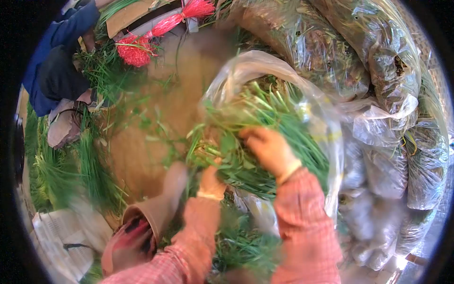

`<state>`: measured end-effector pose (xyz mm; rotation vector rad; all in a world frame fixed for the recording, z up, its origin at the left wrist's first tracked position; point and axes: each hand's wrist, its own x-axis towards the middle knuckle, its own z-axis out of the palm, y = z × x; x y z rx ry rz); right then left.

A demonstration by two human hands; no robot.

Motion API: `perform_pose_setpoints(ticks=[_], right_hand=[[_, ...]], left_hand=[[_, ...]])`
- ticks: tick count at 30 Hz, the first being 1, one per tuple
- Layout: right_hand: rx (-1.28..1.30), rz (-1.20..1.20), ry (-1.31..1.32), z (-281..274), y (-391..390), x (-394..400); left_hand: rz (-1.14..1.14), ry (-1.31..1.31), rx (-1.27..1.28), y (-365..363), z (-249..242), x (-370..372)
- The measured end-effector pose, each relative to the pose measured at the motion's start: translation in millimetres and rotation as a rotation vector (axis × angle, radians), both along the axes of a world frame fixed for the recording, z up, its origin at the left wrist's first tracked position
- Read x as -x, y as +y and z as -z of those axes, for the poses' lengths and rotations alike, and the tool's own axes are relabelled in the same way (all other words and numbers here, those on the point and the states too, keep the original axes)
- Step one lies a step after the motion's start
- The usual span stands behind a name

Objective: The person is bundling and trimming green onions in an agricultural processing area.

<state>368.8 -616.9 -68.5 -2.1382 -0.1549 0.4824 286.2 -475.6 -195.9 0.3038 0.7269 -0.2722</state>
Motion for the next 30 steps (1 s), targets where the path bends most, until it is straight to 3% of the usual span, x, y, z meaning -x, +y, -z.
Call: perform_pose_setpoints(ticks=[1,3,4,6,8,10,12,14,15,16,17,18,20,24,25,26,28,30], right_hand=[[-0.053,0.001,0.081,17,-14,-22],[-0.028,0.26,-0.223,54,-33,-52],[-0.137,0.403,-0.228,79,-51,-64],[-0.004,0.439,-0.189,61,-40,-58],[0.153,0.252,-0.487,27,0,-30],[0.152,0.067,-0.624,33,19,-9],[0.541,-0.113,-0.687,51,31,5],[0.773,-0.263,-0.598,54,47,21],[0.706,-0.255,-0.681,54,53,34],[0.66,-0.26,-0.554,49,61,51],[0.591,-0.266,-0.458,44,66,65],[0.523,-0.266,-0.362,41,69,78],[0.447,-0.167,-0.46,40,71,101],[0.07,-0.071,-0.42,47,51,108],[0.039,-0.105,-0.294,43,46,97],[0.032,0.046,0.02,35,41,86],[0.096,-0.127,0.013,45,19,54],[0.655,-0.393,-0.253,50,10,40]], left_hand=[[0.025,0.03,-0.023,3,-4,4],[0.057,-0.028,0.076,6,19,12],[0.075,-0.056,0.126,7,30,18],[0.051,-0.002,0.108,4,26,24],[0.012,0.013,0.124,3,17,23],[-0.04,-0.006,0.163,5,10,23],[-0.015,0.027,0.098,8,12,29],[0.084,0.038,-0.011,11,4,36],[0.159,0.031,-0.086,15,-11,38],[0.231,0.026,-0.162,21,-21,42],[0.244,-0.031,-0.002,31,-23,52],[0.202,-0.143,0.073,38,-37,52],[0.041,-0.125,0.008,34,-74,47],[0.098,-0.147,-0.034,31,-44,56],[0.122,-0.21,-0.043,33,-46,54],[0.148,-0.272,-0.053,35,-47,53],[0.179,-0.515,-0.281,38,-41,57],[0.173,-0.554,-0.306,48,-43,58]])
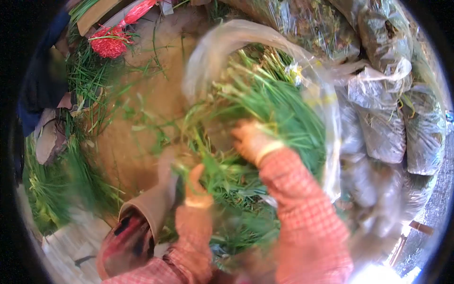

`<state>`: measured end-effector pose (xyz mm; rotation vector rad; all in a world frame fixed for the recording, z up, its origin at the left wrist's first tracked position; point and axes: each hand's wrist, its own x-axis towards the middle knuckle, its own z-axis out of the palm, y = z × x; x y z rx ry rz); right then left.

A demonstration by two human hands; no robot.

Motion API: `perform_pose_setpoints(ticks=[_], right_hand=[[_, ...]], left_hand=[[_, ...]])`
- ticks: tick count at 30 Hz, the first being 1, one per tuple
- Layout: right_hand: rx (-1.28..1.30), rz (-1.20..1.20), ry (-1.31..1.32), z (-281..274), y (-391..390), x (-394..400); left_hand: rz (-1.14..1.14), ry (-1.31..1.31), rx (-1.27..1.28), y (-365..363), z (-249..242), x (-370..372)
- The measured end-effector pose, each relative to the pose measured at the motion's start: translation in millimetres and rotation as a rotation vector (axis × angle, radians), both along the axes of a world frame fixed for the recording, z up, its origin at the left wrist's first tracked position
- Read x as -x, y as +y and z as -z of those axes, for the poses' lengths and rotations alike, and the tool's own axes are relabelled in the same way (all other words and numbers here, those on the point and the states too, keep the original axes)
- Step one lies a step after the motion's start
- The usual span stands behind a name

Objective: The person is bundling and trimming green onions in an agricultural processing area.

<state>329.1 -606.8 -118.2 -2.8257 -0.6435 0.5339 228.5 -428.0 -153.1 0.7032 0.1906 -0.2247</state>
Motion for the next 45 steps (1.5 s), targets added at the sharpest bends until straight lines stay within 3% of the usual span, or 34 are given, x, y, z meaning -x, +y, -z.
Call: perform_pose_setpoints(ticks=[2,6,8,9,10,12,14,16,17,19,20,21,22,23,25,26,28,29,32,35,38,39,40,41,42,44,45], right_hand=[[0.161,-0.105,0.072,-7,-22,-22],[0.098,-0.008,-0.202,15,-74,-26],[0.078,0.145,-0.021,16,-90,-33],[-0.242,0.188,-0.036,39,-112,-36],[-0.351,0.323,-0.013,21,-112,-31],[-0.57,0.584,0.029,-21,-111,-7],[-0.439,0.833,-0.205,-79,-104,21],[-0.31,0.861,-0.475,-108,-98,62],[-0.463,0.888,-0.382,-114,-78,84],[-0.976,0.573,0.227,-134,-24,127],[-1.398,0.754,0.717,-164,18,154],[-1.706,0.582,0.898,-166,47,177],[-1.927,0.703,0.956,-163,67,198],[-2.156,0.814,0.998,-161,87,219],[-1.686,0.531,0.021,-20,75,292],[-1.911,0.602,0.164,-53,83,299],[-2.378,0.706,0.454,-132,102,311],[-2.611,0.727,0.613,-150,105,324],[-2.458,0.763,0.668,-163,98,381],[-2.28,1.014,0.369,-175,97,417],[-2.156,1.003,0.186,-156,87,436],[-2.146,0.973,0.162,-157,80,440],[-2.136,0.94,0.138,-158,74,441],[-2.119,0.957,0.107,-161,67,442],[-2.101,0.971,0.08,-163,60,441],[-2.032,0.946,0.024,-178,47,441],[-1.983,0.908,-0.003,-192,43,439]], left_hand=[[-0.004,0.005,0.027,22,-5,-6],[-0.097,-0.088,0.085,101,-39,-25],[-0.261,-0.093,0.103,133,-74,-38],[-0.356,-0.092,0.087,145,-93,-44],[-0.456,-0.092,0.088,155,-112,-48],[-0.572,-0.311,-0.388,181,-124,-48],[-0.689,-0.661,-0.779,184,-158,-52],[-0.802,-1.133,-1.088,168,-209,-55],[-0.805,-1.28,-1.193,171,-217,-54],[-0.811,-1.588,-1.385,176,-216,-64],[-0.538,-1.649,-1.297,156,-249,-52],[-0.27,-1.66,-1.204,135,-282,-40],[0.253,-1.503,-0.92,88,-336,3],[0.353,-1.63,-0.899,59,-329,21],[0.562,-1.951,-0.851,24,-291,70],[0.664,-2.15,-0.815,16,-271,98],[0.699,-2.381,-0.383,13,-243,142],[0.821,-2.446,-0.36,23,-226,166],[0.989,-2.502,-0.166,33,-205,222],[0.9,-2.482,0.02,30,-191,254],[0.812,-2.547,-0.038,23,-194,270],[0.921,-2.601,-0.076,18,-205,272],[0.874,-2.549,-0.109,17,-219,269],[0.831,-2.49,-0.14,18,-269,257],[0.786,-2.428,-0.173,24,-298,243],[1.211,-2.005,-0.505,47,-296,205],[1.284,-1.472,-0.507,58,-294,176]])
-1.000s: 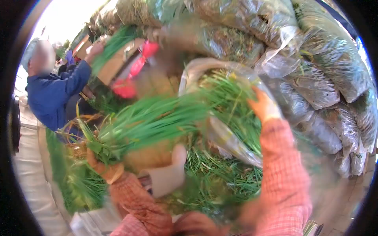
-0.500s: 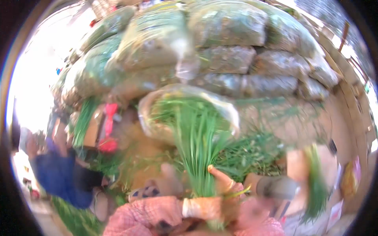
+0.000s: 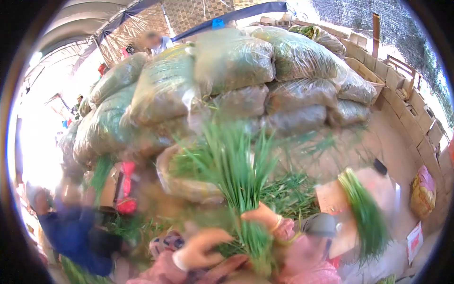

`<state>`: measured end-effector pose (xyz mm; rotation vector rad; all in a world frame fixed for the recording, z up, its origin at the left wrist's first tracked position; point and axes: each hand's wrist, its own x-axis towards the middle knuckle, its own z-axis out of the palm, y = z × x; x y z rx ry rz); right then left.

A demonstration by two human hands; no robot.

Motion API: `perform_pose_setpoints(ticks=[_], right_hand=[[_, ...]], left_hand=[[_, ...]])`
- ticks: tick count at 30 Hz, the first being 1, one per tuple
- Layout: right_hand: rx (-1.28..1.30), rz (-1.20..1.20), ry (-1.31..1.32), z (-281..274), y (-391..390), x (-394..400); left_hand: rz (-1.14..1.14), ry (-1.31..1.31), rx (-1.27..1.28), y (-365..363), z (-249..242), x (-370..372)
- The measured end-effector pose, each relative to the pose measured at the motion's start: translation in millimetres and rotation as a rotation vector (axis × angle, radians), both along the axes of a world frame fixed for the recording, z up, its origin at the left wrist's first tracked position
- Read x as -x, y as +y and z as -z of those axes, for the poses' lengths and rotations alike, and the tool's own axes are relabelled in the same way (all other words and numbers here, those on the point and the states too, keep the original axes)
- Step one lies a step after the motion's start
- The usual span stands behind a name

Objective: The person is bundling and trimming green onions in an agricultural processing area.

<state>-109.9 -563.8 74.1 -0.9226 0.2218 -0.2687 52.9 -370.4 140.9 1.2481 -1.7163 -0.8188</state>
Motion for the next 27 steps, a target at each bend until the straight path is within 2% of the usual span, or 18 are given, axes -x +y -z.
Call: perform_pose_setpoints(ticks=[1,3,5,6,9,11,18,24,27], right_hand=[[0.054,-0.014,-0.019,-10,-2,-3],[0.136,-0.083,0.025,-10,-3,-10],[0.19,-0.228,0.082,-6,-3,-19],[0.286,-0.153,0.027,-24,11,-24],[0.581,-0.371,0.159,-25,23,-35],[0.537,-0.437,0.208,-26,25,-35],[0.737,-0.522,0.144,12,18,-36],[0.756,-0.643,0.239,12,20,-35],[0.786,-0.63,0.134,11,23,-32]], left_hand=[[-0.205,0.402,-0.206,8,4,-20],[-0.324,0.65,-0.114,-3,-3,-32],[-0.212,0.985,-0.055,-23,41,-47],[-0.274,1.057,-0.067,-26,41,-47],[-0.482,1.283,-0.118,-29,38,-49],[-0.606,1.424,-0.173,-35,37,-54],[-0.927,1.229,-0.008,-20,1,-53],[-0.528,1.215,0.042,-15,42,-91],[-0.912,1.004,-0.09,-8,56,-91]])
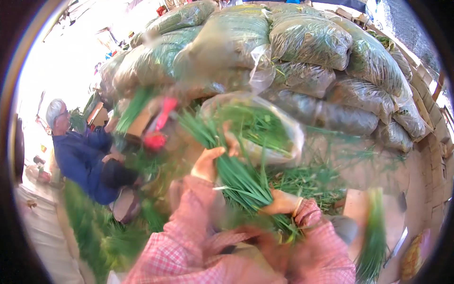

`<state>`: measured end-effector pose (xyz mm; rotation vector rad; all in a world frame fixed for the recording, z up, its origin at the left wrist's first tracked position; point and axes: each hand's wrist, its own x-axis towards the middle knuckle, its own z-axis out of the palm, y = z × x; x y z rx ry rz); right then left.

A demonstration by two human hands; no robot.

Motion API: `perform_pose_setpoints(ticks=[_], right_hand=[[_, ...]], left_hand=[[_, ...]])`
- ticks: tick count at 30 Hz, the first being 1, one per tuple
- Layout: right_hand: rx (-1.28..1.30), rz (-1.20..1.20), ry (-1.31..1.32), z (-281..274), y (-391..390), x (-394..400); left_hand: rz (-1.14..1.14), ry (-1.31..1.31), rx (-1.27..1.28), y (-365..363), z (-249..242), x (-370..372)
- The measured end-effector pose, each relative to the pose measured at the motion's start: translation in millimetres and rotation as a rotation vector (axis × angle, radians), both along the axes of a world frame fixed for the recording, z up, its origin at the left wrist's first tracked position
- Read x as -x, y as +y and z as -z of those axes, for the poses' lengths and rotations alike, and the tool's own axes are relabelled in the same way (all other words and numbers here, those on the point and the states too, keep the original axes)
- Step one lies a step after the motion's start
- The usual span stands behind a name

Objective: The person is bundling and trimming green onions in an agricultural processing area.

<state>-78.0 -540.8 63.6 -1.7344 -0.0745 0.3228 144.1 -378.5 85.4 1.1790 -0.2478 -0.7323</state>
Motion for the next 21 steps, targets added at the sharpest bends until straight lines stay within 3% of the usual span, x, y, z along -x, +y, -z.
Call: perform_pose_setpoints(ticks=[4,6,9,11,12,14,15,16,21], right_hand=[[0.109,-0.025,0.091,-7,-1,9],[0.141,0.013,0.06,-13,3,13],[0.217,0.013,0.096,-20,4,16],[0.13,-0.001,0.119,-5,-1,22],[0.079,-0.008,0.083,4,-3,24],[-0.029,-0.007,0.015,23,-6,26],[0.005,-0.019,0.021,28,-8,26],[-0.05,-0.008,0.005,22,-6,26],[0.137,0.162,-0.109,21,-14,29]], left_hand=[[0.339,-0.374,0.818,-13,-2,3],[0.401,-0.788,1.141,-20,-15,9],[0.699,-0.585,1.149,-25,-19,1],[0.523,-0.022,0.95,-23,8,-6],[0.237,0.438,0.709,-21,53,-20],[0.129,0.567,0.484,-16,51,-9],[0.32,0.27,0.532,-10,-11,20],[0.405,0.123,0.548,-9,-38,32],[0.419,-0.197,0.331,-18,-72,62]])
